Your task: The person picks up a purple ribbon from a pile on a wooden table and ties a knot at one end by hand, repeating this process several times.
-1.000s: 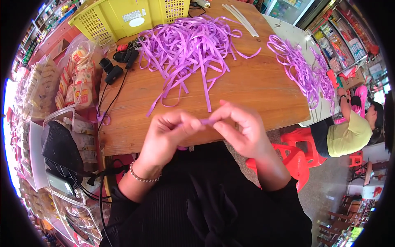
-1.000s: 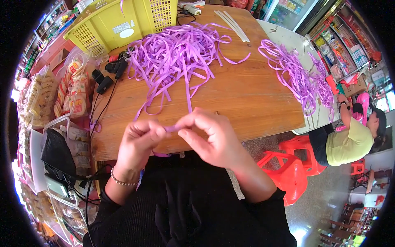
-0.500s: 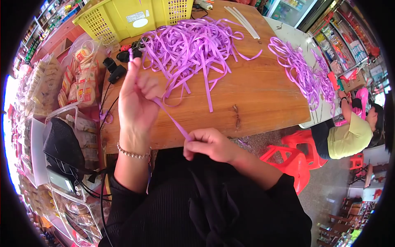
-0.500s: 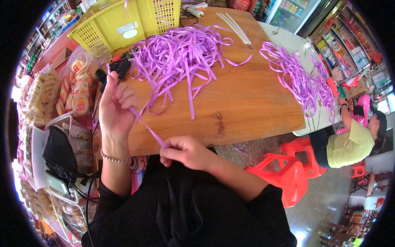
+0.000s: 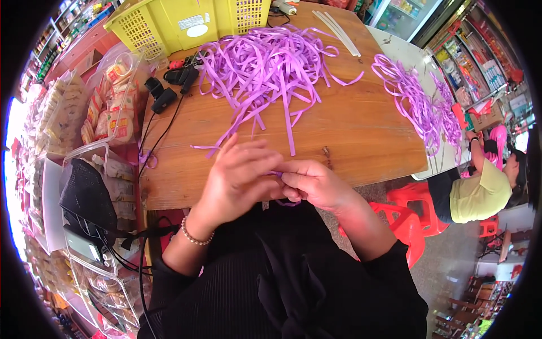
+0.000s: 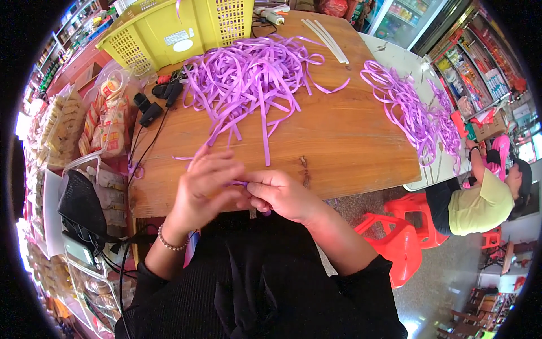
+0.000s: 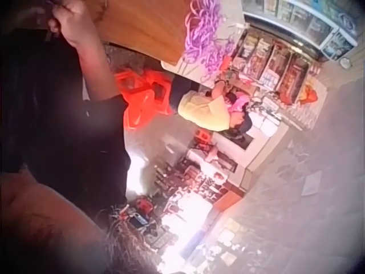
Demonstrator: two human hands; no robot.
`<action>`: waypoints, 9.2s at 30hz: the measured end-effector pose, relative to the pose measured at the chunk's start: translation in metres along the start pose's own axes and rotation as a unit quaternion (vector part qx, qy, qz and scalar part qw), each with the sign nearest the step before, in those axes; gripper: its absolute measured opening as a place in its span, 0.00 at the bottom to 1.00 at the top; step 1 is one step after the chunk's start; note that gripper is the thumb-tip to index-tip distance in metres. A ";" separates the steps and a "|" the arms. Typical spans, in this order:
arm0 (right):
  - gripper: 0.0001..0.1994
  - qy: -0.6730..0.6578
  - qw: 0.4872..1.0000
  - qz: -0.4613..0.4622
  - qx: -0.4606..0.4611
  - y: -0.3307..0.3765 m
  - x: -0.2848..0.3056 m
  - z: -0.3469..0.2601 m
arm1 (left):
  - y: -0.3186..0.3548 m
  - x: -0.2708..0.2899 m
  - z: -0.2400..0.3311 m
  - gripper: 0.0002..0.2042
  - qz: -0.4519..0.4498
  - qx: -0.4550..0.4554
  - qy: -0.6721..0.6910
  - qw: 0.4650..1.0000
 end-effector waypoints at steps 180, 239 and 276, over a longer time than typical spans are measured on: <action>0.04 0.350 0.847 0.149 0.372 0.061 -0.063 -0.098 | 0.021 0.002 0.035 0.04 0.062 0.159 0.432 0.886; 0.11 0.374 0.672 0.557 0.313 0.161 0.296 -0.346 | 0.048 -0.004 -0.082 0.11 0.037 0.291 0.225 0.929; 0.22 -0.061 0.996 -0.042 0.047 -0.034 -0.008 -0.001 | 0.037 -0.019 -0.020 0.09 -0.065 0.301 0.437 0.845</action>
Point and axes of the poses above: each hand's wrist, its own y-axis away from the middle knuckle, its own x-axis out of the back of the hand, z = x × y, the point moved 8 cm from there along -y, towards the middle knuckle, and after that the axes turned 2 degrees about x, right-handed, at the moved point
